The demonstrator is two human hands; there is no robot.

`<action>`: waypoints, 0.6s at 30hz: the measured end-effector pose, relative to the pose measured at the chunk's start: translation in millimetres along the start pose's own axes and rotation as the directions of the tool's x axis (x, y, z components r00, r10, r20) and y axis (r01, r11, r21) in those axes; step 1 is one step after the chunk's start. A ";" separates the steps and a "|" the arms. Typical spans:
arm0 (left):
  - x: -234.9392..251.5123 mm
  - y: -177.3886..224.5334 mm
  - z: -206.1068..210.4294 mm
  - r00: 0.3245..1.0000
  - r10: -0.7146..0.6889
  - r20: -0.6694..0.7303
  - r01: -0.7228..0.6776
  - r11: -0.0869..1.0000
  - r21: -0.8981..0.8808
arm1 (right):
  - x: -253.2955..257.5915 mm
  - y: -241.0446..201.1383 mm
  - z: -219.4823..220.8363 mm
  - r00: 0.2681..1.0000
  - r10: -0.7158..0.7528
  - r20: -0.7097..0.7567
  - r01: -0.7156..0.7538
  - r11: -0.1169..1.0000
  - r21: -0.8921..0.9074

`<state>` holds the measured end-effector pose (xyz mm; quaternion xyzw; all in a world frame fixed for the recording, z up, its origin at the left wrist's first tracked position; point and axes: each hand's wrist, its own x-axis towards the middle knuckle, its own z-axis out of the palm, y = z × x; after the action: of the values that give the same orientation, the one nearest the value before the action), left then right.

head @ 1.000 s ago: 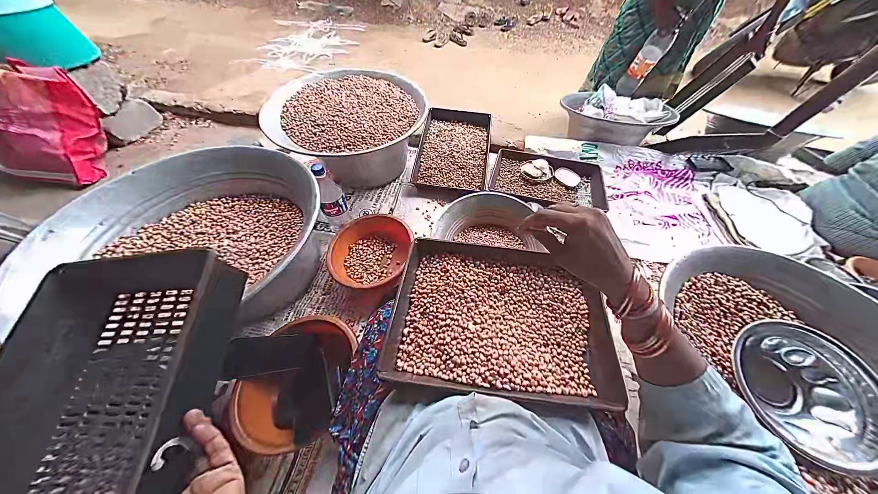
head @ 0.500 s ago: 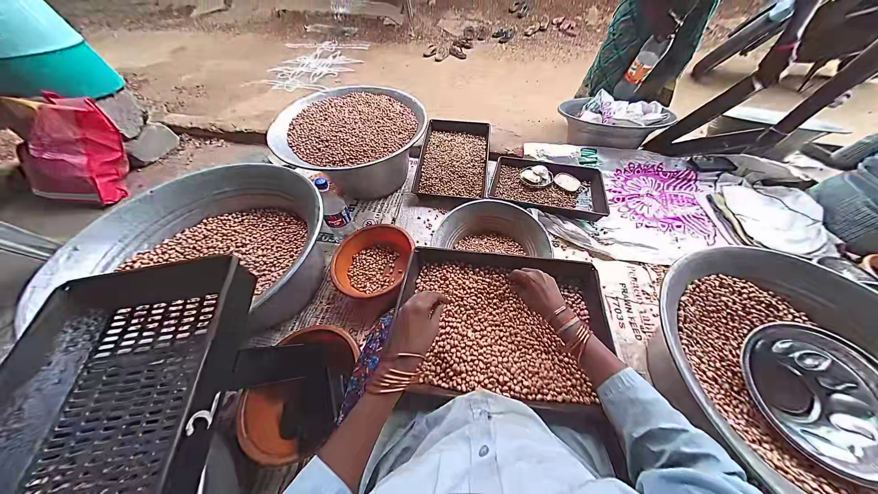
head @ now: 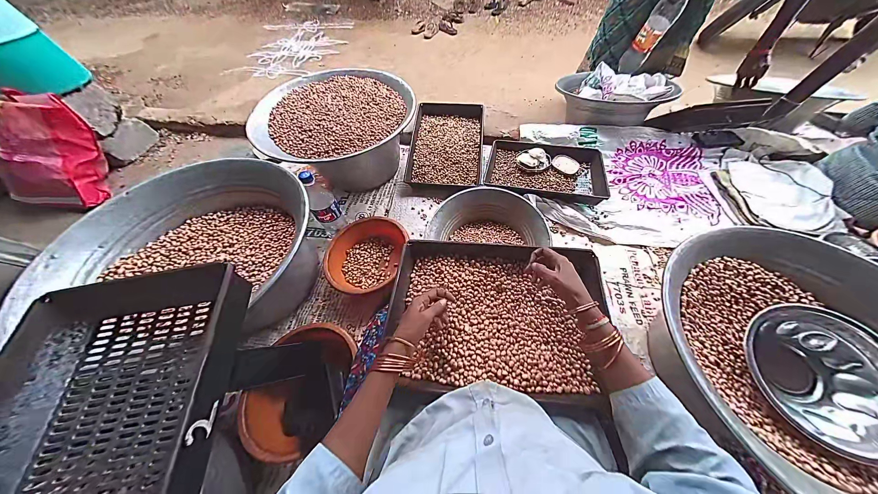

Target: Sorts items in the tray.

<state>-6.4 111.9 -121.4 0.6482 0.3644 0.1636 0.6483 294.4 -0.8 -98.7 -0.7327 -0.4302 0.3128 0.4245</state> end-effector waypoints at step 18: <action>-18.2 24.7 44.9 0.856 -0.164 0.491 0.076 0.978 0.193 | -106.1 -70.8 57.5 0.857 -0.405 0.318 0.496 0.818 -0.293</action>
<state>18.5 69.6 -97.7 0.6962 0.2346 -0.0835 0.6733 175.1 -56.4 -51.2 -0.6311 -0.6910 0.2038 0.2876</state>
